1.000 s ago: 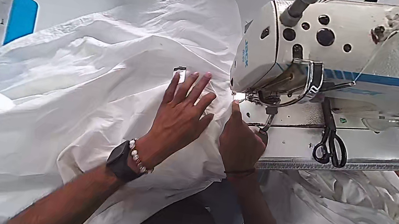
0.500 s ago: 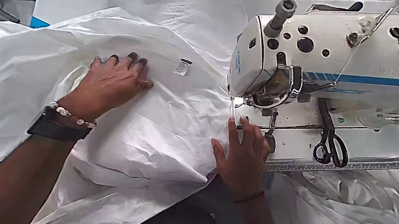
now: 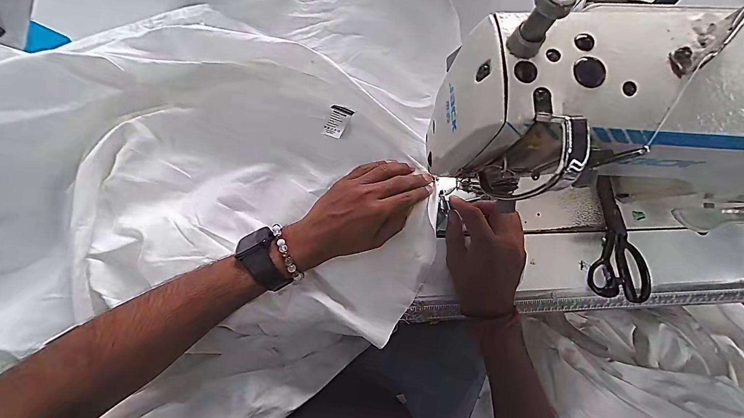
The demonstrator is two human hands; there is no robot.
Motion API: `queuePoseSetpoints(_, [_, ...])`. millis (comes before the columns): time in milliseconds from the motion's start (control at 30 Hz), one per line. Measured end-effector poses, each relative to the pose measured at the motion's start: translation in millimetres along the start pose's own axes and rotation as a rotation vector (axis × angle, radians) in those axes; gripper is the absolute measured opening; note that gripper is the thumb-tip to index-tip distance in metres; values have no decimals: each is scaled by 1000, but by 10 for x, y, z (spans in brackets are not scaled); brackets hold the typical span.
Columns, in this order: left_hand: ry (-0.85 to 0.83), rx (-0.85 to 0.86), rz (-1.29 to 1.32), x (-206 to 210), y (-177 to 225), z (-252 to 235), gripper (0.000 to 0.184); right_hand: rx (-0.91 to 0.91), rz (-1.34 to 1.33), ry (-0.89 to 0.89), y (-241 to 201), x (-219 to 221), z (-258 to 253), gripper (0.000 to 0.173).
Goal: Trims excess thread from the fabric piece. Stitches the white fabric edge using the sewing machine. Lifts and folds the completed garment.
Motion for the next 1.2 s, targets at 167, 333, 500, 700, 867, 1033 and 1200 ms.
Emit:
queuePoseSetpoints(167, [-27, 25, 41, -17, -59, -27, 40, -184, -44, 17, -280, -16, 258, 32])
queuePoseSetpoints(333, [-111, 175, 42, -19, -247, -94, 40, -196, 86, 43, -309, -1, 340, 36])
queuePoseSetpoints(500, [-47, 89, -9, -5, -57, -92, 39, -99, 139, 169, -262, -84, 325, 26])
queuePoseSetpoints(700, [-15, -133, -163, 126, 238, 117, 55, 236, 93, -89, -107, 18, 29, 28])
queuePoseSetpoints(867, [-22, -86, -102, 29, 194, 135, 44, 386, -178, -117, -417, -85, 128, 37])
queuePoseSetpoints(1033, [-58, -90, -153, 63, 184, 117, 45, 761, -599, -104, -818, -272, 1186, 46])
queuePoseSetpoints(1200, [-23, -78, -213, 58, 162, 78, 41, 754, -665, -19, -684, -425, 991, 37])
Point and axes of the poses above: each hand's wrist, its own z-axis away from the middle knuckle, its own x-axis out of the palm, y = z × x, the point moved 6 cm from there along -z, towards the middle knuckle, and after that the axes turned 13 degrees about y, right-handed, at the moved point
